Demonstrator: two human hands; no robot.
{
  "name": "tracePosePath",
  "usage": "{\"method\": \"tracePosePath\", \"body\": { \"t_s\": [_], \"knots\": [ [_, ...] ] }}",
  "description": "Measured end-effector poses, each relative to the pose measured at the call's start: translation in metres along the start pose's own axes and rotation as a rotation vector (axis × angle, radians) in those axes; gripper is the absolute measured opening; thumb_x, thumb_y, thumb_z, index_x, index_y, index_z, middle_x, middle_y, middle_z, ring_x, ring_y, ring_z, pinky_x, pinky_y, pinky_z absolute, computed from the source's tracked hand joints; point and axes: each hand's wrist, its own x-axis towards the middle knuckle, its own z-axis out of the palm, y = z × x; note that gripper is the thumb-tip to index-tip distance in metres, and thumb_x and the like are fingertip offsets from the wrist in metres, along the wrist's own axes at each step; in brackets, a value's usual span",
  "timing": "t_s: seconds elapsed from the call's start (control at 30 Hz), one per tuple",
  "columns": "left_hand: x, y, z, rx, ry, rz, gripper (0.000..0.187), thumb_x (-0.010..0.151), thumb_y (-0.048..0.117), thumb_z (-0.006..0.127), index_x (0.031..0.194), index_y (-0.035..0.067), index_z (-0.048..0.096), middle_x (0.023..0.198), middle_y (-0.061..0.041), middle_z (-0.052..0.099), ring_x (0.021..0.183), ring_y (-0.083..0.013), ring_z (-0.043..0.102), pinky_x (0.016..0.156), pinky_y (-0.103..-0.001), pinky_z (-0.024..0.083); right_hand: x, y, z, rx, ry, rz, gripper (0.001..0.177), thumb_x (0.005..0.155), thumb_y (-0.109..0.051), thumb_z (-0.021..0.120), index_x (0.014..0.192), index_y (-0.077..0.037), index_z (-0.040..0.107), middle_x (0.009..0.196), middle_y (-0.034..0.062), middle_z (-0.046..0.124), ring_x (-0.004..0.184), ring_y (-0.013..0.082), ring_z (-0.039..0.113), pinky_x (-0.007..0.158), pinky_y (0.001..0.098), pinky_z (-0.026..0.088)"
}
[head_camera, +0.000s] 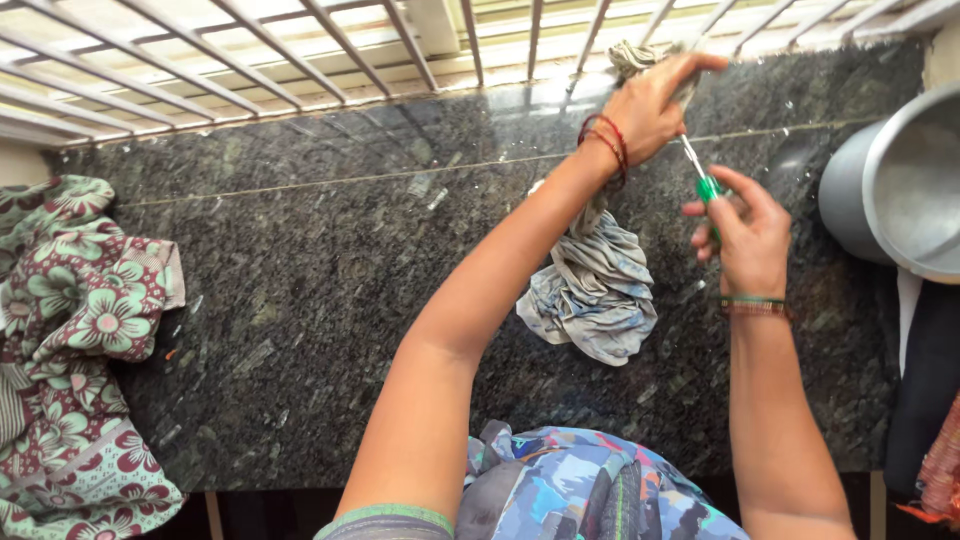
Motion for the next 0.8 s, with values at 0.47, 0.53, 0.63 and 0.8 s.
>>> {"method": "tracePosePath", "body": {
  "t_s": [0.47,0.53,0.63,0.8],
  "knots": [
    [-0.08,-0.025,-0.001,0.293,-0.133,-0.24,0.063,0.082,-0.001,0.057,0.142,0.018,0.055,0.154,-0.013,0.052,0.139,-0.0325,0.054,0.117,-0.041,0.045,0.035,-0.022,0.01,-0.148,0.055,-0.07,0.034,0.102,-0.007,0.059,0.136,-0.004,0.066,0.096,0.0095,0.075,0.062,0.0063,0.061,0.048,0.0202,0.045],
    [-0.092,-0.021,-0.001,0.322,-0.223,-0.236,0.062,0.081,0.001,0.059,0.141,0.017,0.056,0.153,-0.012,0.052,0.136,-0.0324,0.055,0.114,-0.042,0.046,0.029,-0.027,0.012,-0.244,0.026,-0.116,0.037,0.098,-0.004,0.06,0.133,-0.006,0.07,0.097,0.0101,0.076,0.065,0.008,0.064,0.052,0.0229,0.049],
    [-0.104,-0.006,-0.005,0.298,-0.181,-0.265,0.06,0.084,0.005,0.062,0.142,0.016,0.054,0.151,-0.012,0.053,0.129,-0.0344,0.059,0.106,-0.044,0.05,0.027,-0.028,0.016,-0.534,0.039,-0.33,0.035,0.096,-0.002,0.066,0.129,-0.007,0.074,0.094,0.0155,0.075,0.069,0.0158,0.069,0.061,0.0305,0.053],
    [-0.114,0.013,-0.019,0.312,-0.028,-0.268,0.057,0.085,0.01,0.069,0.14,0.016,0.055,0.146,-0.014,0.056,0.12,-0.0376,0.064,0.1,-0.045,0.054,0.052,-0.019,0.029,-0.733,0.004,-0.623,0.031,0.093,-0.001,0.07,0.123,-0.004,0.075,0.099,0.0211,0.074,0.086,0.0288,0.074,0.077,0.0391,0.057]
  ]
}}
